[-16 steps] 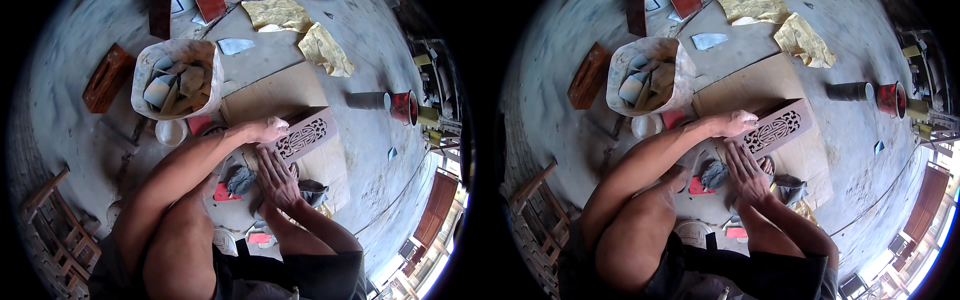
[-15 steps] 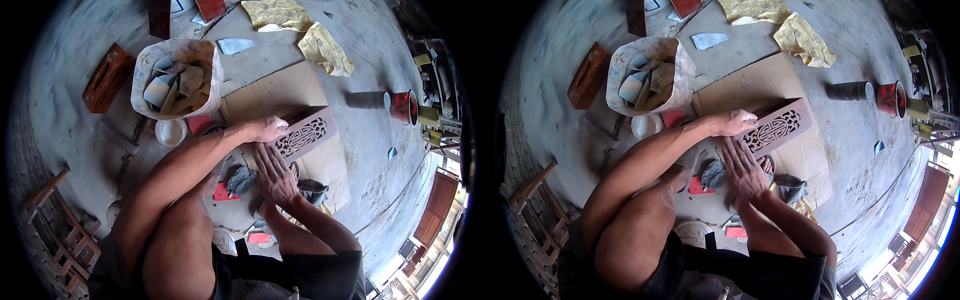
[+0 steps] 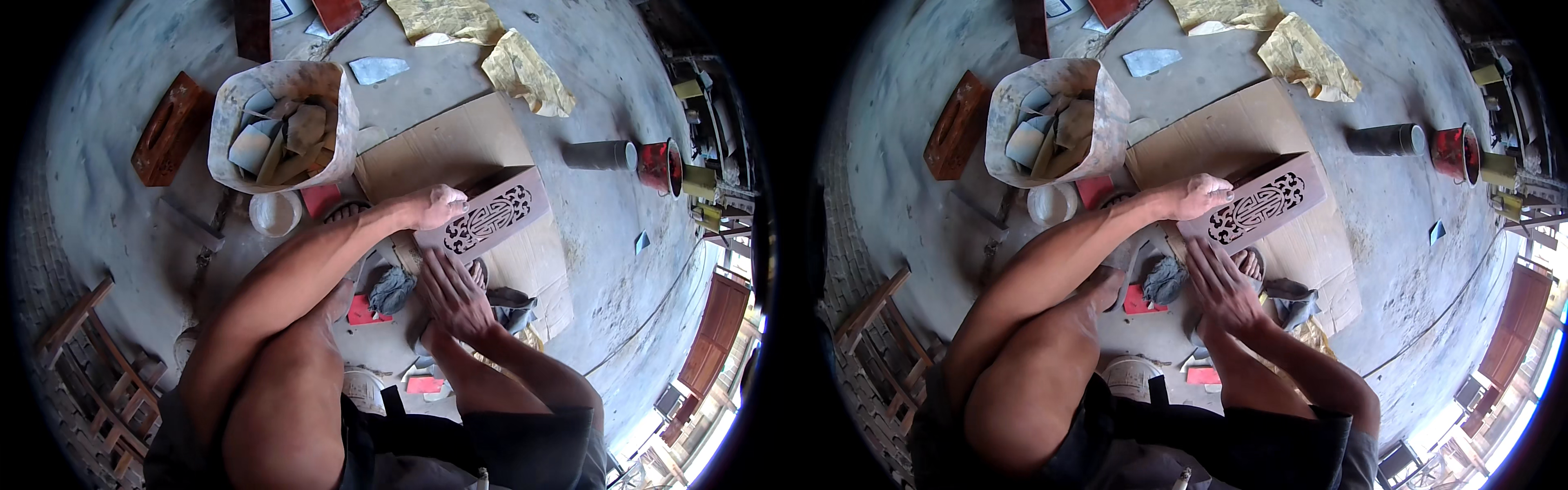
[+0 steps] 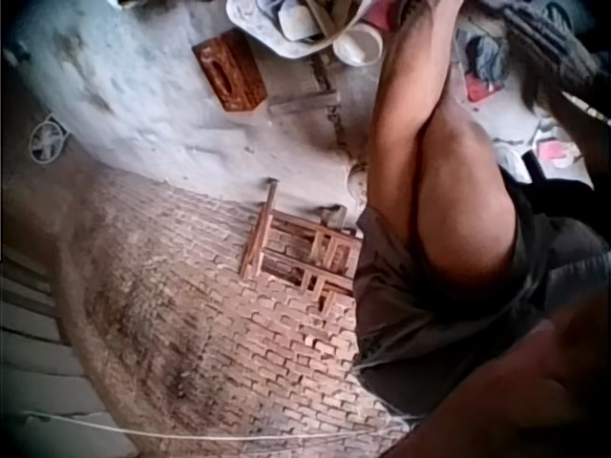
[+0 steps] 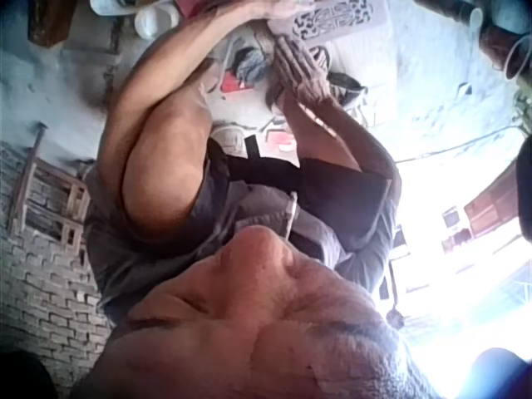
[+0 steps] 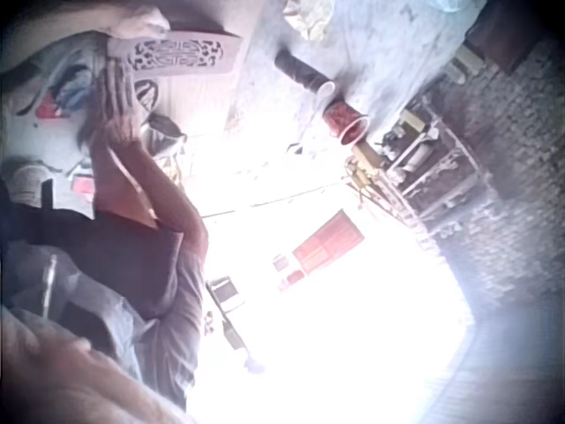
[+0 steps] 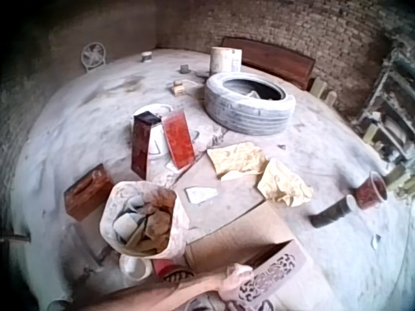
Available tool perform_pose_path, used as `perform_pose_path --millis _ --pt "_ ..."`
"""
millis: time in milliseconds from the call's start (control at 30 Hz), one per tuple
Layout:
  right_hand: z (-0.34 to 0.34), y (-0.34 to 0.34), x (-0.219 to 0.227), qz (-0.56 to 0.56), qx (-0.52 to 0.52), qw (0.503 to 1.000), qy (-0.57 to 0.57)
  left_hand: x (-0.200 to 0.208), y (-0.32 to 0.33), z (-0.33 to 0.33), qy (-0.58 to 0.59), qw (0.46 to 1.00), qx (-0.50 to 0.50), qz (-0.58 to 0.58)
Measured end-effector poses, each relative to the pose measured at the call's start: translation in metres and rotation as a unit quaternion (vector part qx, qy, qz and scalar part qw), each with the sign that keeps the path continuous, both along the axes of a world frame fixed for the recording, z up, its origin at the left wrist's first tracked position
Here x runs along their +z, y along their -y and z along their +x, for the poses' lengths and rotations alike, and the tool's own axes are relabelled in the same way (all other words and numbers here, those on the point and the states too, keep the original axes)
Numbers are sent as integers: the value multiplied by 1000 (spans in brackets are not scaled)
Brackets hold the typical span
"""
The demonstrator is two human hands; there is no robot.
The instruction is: The person sits on the floor and sands a rectangular wooden piece with carved patterns using sandpaper. They repeatedly rub the sandpaper over the surface and edges of the wood, occasionally flipping the piece to work on different sides.
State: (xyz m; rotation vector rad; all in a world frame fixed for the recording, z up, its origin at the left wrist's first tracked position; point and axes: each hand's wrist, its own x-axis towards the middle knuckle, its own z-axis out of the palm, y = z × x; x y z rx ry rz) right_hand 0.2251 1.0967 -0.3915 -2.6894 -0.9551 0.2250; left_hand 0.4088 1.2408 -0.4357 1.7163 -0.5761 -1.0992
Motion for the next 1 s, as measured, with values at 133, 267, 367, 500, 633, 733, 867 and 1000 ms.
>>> perform_pose_path --millis 133,267,367,500,633,733,867,1000 --pt "-23 23 10 3 2 1000 -23 -14 6 0 10 1000 3 -26" --pt "13 -4 -9 14 -18 1000 12 -23 8 -2 29 999 13 -36" --pt "17 -4 -7 30 -2 999 13 -34 7 -4 55 995 16 -83" --pt "-32 35 1 12 30 999 -37 -28 4 -4 42 997 7 -62" --pt "-15 29 1 24 63 998 -13 -37 5 -3 35 996 13 -80" --pt "11 39 -7 8 37 999 31 -28 7 -3 48 997 3 -52" --pt "39 103 -16 -3 -49 996 76 -29 5 -2 67 996 15 -54" --pt "-4 54 -18 -2 3 1000 15 -28 2 -5 48 997 18 -50"
